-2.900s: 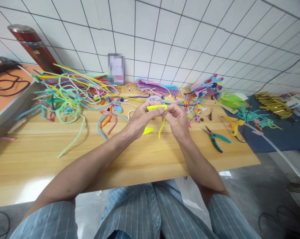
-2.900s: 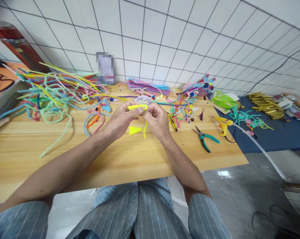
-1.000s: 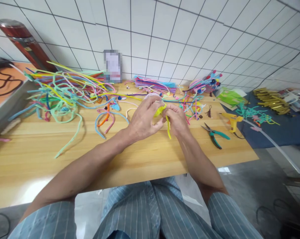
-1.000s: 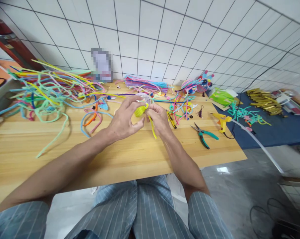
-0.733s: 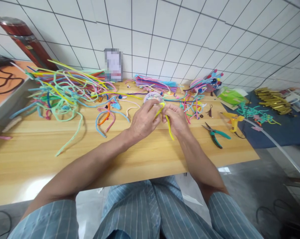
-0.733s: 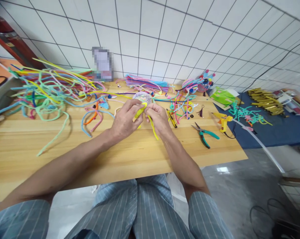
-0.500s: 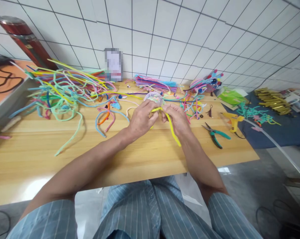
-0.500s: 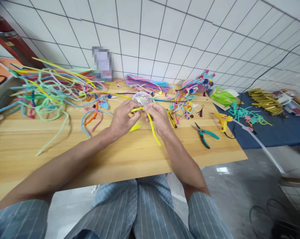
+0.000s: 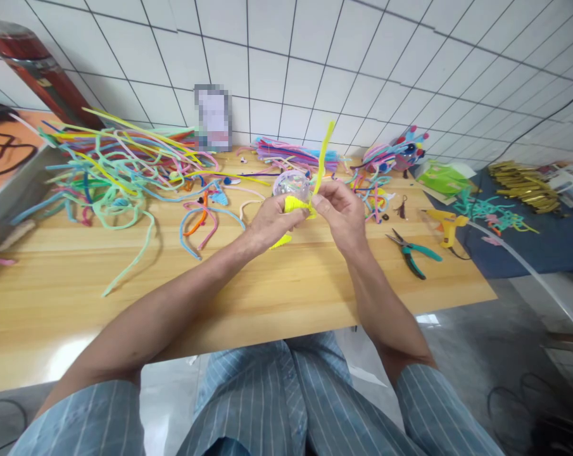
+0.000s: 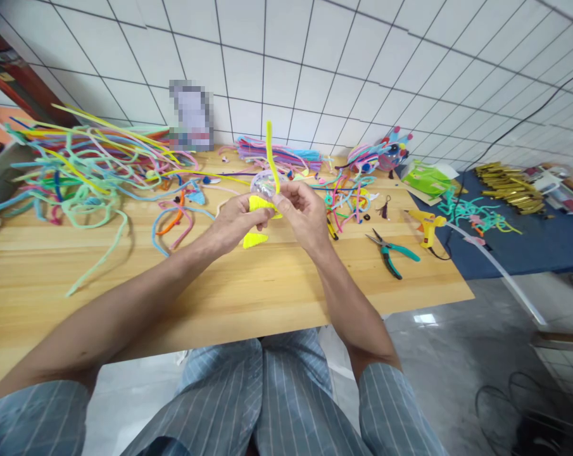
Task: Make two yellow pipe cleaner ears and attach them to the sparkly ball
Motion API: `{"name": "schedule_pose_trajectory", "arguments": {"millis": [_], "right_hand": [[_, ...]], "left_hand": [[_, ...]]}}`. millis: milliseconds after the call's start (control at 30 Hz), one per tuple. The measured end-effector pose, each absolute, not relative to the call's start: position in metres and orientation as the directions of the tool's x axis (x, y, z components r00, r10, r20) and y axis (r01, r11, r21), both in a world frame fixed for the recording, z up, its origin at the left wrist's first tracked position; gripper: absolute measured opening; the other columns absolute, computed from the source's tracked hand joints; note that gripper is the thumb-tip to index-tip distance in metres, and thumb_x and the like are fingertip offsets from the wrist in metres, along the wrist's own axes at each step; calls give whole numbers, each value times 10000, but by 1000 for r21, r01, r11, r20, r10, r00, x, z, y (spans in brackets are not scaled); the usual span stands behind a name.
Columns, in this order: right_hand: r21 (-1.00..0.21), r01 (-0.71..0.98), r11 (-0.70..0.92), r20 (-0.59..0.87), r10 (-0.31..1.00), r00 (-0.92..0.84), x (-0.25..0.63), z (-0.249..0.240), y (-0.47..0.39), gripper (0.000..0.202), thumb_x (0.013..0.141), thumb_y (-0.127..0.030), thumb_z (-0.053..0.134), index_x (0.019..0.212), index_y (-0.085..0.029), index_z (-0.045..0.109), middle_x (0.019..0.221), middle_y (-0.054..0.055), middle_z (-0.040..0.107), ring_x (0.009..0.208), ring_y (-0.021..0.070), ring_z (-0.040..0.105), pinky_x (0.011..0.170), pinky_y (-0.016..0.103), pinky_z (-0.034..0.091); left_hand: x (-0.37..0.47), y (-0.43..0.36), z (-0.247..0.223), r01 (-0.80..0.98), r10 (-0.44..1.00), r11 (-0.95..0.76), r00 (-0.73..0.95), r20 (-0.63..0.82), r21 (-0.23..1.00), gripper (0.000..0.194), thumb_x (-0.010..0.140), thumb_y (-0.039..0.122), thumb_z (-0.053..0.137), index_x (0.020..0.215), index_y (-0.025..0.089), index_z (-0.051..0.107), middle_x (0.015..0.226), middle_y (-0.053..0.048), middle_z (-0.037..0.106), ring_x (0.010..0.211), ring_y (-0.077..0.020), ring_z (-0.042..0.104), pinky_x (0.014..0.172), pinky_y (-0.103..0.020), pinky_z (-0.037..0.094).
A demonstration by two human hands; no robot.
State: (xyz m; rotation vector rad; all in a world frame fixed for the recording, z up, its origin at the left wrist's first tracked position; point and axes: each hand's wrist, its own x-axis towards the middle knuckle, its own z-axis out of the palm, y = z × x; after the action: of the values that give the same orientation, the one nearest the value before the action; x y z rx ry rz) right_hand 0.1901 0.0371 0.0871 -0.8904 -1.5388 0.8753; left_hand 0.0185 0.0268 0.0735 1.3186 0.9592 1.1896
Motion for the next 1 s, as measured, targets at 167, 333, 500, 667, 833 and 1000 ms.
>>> {"name": "schedule_pose_trajectory", "arguments": {"millis": [167,333,500,667,833,1000], "right_hand": [[-876,141,462,454,887,-81,191,88,35,264,882,-496,828,858,-256,721,820,-19,685,760,154,608,731,310,518],[-841,203,501,490,866,-105,191,87,32,210,912,-441,806,863,-261,710,808,-19,675,743,156,607,744,322,522],[-739,310,598,596,795,-112,190,87,27,103,928,-317,767,868,-267,699,823,-15,694,767,170,626,766,342,531],[-581,428,693,716,684,-135,189,82,23,70,971,-315,709,907,-289,701,900,17,758,865,219,684,837,409,567],[-393,435,810,817,524,-240,186,74,26,25,975,-313,735,965,-307,713,1068,45,808,1028,266,742,968,495,585],[-295,473,830,879,430,-206,186,70,28,53,985,-347,734,996,-300,756,1245,77,762,1129,288,728,975,512,601]], "left_hand": [[19,24,75,-106,982,-68,168,85,992,191,731,329,825,724,200,683,615,7,624,555,-123,515,543,-261,407],[21,23,74,-117,985,-80,140,96,990,279,699,407,847,703,201,659,619,22,587,564,-117,473,544,-266,374],[22,21,77,-101,988,-129,73,137,986,241,723,367,778,665,204,611,603,33,553,581,-118,452,565,-269,354],[21,19,80,-121,988,-156,-25,155,980,206,743,351,741,658,199,631,609,21,588,592,-122,496,591,-273,393],[23,18,81,-232,993,-115,-67,102,966,192,744,350,763,682,200,660,613,14,608,580,-119,515,575,-272,408],[25,17,84,-363,998,-63,-8,65,930,161,762,345,770,795,201,707,694,4,661,623,-121,559,603,-264,443]]}}
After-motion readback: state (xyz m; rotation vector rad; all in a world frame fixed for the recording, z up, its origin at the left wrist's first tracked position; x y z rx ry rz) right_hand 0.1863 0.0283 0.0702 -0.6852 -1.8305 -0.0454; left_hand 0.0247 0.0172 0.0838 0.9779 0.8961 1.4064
